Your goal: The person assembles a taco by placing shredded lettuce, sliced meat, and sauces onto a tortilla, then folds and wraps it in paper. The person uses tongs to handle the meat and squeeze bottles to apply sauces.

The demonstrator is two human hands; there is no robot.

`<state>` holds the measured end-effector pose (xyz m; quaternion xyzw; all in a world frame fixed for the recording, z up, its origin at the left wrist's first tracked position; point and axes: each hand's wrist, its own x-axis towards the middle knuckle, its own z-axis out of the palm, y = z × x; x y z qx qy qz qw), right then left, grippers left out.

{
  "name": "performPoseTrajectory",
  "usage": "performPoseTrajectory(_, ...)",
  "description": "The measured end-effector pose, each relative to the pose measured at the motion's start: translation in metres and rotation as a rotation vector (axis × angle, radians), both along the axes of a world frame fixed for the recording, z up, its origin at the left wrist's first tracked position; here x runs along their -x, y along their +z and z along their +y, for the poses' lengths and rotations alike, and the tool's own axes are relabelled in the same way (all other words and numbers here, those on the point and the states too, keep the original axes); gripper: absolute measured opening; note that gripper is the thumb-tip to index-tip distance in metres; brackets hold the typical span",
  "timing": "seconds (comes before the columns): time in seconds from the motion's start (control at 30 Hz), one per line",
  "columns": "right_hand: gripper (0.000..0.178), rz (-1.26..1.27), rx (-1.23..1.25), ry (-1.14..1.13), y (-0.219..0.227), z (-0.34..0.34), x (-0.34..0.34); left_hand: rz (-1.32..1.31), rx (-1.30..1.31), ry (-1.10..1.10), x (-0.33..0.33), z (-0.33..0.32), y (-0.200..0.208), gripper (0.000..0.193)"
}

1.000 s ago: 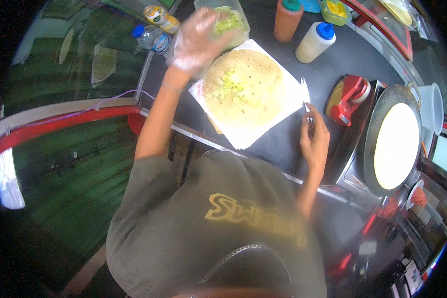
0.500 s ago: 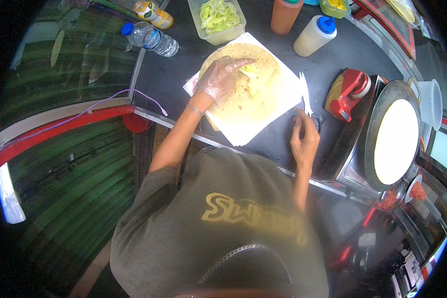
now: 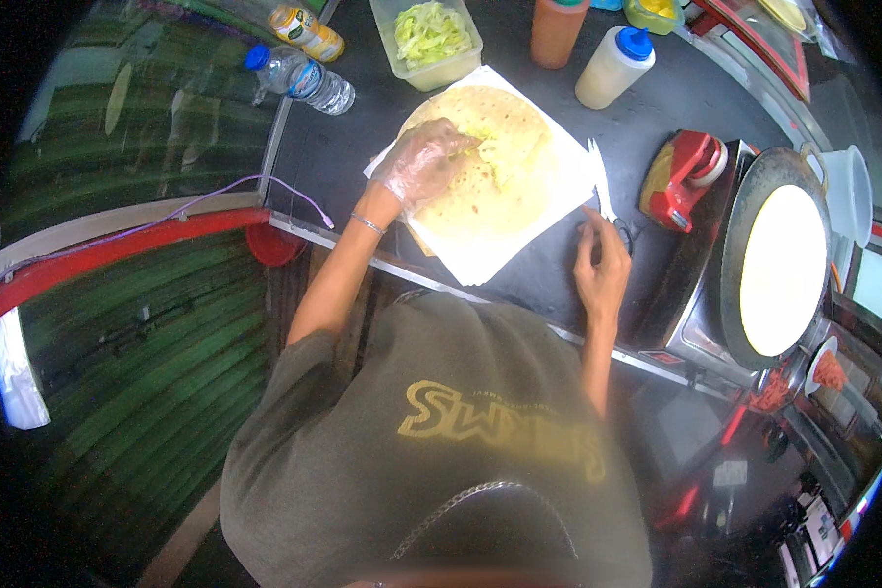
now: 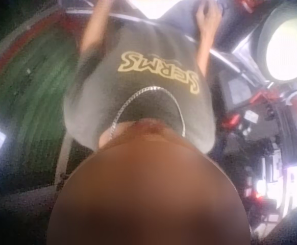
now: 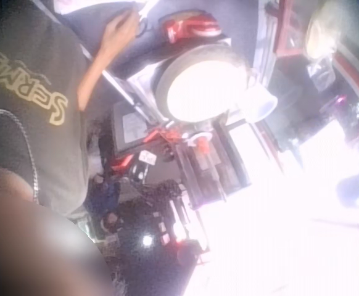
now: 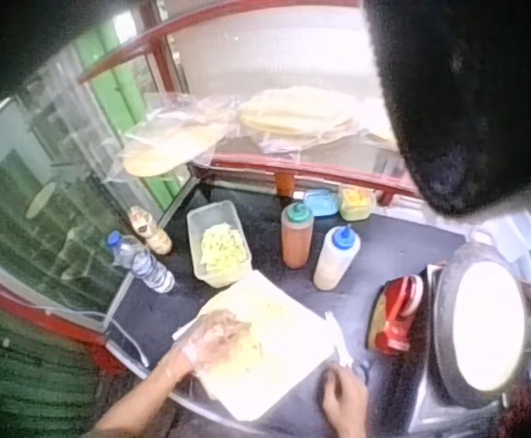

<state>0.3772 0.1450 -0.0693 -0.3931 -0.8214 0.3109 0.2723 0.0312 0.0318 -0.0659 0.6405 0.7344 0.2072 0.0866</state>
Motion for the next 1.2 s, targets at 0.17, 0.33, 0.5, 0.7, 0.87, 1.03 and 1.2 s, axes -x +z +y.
performPoseTrajectory(0.17, 0.030, 0.052, 0.046, -0.017, -0.002, 0.000, -0.001, -0.168, 0.141, 0.223, 0.002, -0.001, 0.005, 0.028)
performPoseTrajectory(0.33, 0.029, 0.024, 0.037, -0.025, -0.004, 0.000, -0.002, -0.149, 0.115, 0.063, 0.009, -0.002, 0.001, 0.033)
performPoseTrajectory(0.5, 0.029, 0.009, 0.028, -0.037, -0.006, 0.001, -0.001, -0.047, 0.372, -0.048, 0.012, 0.003, 0.012, 0.056)
performPoseTrajectory(0.7, 0.030, 0.003, 0.051, -0.039, -0.003, 0.000, -0.001, -0.004, 0.317, -0.062, 0.008, 0.007, 0.020, 0.064)
performPoseTrajectory(0.87, 0.030, 0.013, 0.106, -0.033, -0.003, 0.001, 0.002, 0.007, 0.098, -0.062, 0.013, 0.009, 0.016, 0.042)
performPoseTrajectory(1.03, 0.027, 0.017, 0.029, -0.028, -0.002, 0.003, 0.003, -0.160, 0.190, 0.072, 0.006, 0.019, 0.013, 0.020)
performPoseTrajectory(1.2, 0.027, 0.007, 0.050, -0.022, 0.000, 0.004, 0.002, -0.076, 0.004, 0.021, 0.005, 0.019, 0.011, 0.022)
